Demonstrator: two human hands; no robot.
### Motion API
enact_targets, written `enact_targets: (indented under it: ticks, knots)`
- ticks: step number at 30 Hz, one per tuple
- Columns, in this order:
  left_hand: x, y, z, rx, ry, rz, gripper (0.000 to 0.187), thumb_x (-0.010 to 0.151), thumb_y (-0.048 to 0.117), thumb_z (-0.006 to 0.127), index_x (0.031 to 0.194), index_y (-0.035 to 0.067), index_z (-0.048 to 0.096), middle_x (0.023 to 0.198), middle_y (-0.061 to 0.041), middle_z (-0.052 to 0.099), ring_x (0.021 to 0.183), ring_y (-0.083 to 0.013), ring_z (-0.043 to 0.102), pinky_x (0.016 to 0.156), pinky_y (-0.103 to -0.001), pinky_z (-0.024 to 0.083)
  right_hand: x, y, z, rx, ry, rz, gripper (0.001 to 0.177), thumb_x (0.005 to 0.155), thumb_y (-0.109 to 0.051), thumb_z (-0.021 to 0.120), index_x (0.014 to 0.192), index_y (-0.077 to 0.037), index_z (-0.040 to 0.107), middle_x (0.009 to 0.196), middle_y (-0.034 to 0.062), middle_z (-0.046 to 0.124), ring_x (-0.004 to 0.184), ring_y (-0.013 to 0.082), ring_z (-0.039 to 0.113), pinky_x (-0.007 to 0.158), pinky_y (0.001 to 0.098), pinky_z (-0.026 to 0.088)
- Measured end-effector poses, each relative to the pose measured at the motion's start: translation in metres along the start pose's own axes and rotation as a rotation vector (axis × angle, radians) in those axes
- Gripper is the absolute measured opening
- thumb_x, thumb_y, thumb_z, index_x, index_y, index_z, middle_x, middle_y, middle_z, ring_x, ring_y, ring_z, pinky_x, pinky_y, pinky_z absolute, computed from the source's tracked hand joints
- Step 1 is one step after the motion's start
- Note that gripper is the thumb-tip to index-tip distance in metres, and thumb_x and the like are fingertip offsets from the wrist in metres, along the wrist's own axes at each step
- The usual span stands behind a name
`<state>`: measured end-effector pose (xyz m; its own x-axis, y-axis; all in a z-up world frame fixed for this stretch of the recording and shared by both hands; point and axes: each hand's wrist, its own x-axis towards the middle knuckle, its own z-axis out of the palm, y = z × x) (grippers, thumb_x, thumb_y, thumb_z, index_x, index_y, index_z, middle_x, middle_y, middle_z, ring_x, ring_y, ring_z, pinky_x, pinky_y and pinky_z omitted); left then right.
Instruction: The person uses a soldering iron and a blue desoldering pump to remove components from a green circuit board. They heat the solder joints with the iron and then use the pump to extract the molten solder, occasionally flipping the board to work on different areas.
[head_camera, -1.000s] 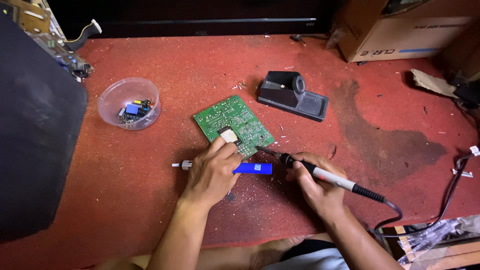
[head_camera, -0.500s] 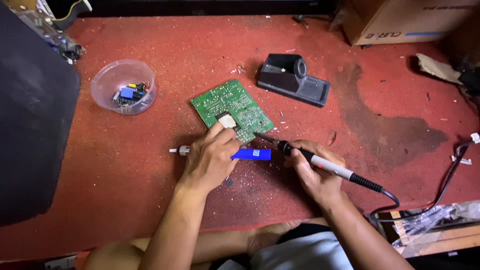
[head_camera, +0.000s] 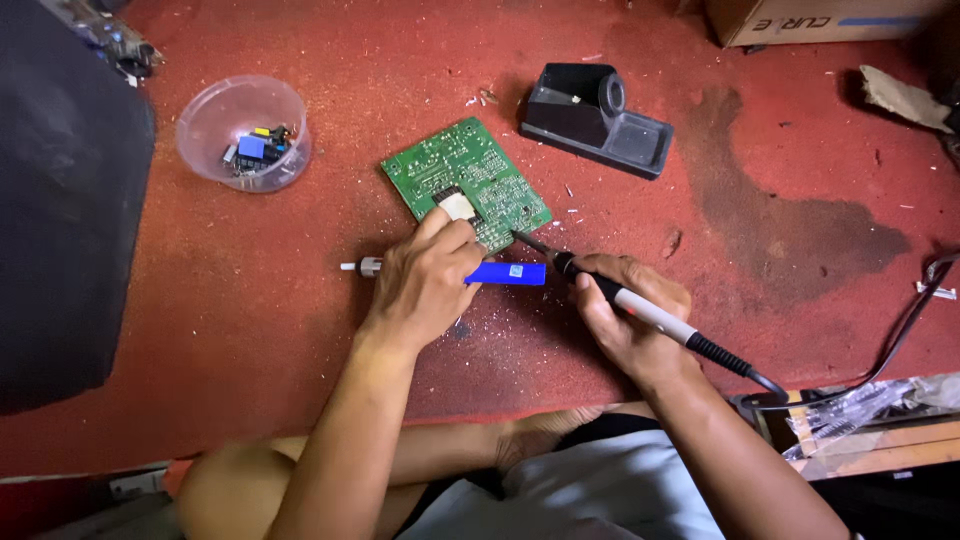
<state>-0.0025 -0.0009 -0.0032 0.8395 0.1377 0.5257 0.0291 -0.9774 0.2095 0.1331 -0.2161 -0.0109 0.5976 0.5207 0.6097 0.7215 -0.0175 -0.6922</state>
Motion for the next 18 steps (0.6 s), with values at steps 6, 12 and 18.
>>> enact_targets:
  ticks: [6, 12, 18]
  knots:
    - [-0.001, -0.002, 0.001, -0.008, -0.010, 0.008, 0.013, 0.081, 0.018, 0.084, 0.080, 0.016, 0.072, 0.087, 0.003, 0.058, 0.104, -0.0199, 0.062, 0.060, -0.034, 0.060, 0.000, 0.002, 0.002, 0.014, 0.005, -0.035, 0.017, 0.087, -0.003, 0.079, 0.103, -0.006, 0.083, 0.089, 0.0198, 0.079, 0.079, 0.0380, 0.078, 0.064, 0.0466, 0.059]
    - [0.000, -0.001, 0.003, 0.000, 0.024, 0.013, 0.009, 0.084, 0.014, 0.083, 0.081, 0.014, 0.074, 0.084, 0.001, 0.059, 0.103, -0.0227, 0.064, 0.058, -0.034, 0.059, -0.002, 0.004, 0.001, 0.016, 0.005, -0.046, 0.020, 0.084, -0.002, 0.079, 0.103, -0.005, 0.083, 0.088, 0.0209, 0.079, 0.079, 0.0389, 0.078, 0.061, 0.0465, 0.059]
    - [-0.002, -0.003, 0.006, 0.029, 0.027, 0.017, 0.008, 0.082, 0.017, 0.082, 0.083, 0.017, 0.074, 0.086, 0.002, 0.061, 0.104, -0.0209, 0.065, 0.060, -0.033, 0.059, -0.004, 0.004, 0.001, 0.066, 0.016, -0.003, 0.022, 0.080, -0.007, 0.084, 0.101, -0.006, 0.083, 0.086, 0.0156, 0.082, 0.077, 0.0318, 0.081, 0.063, 0.0411, 0.061]
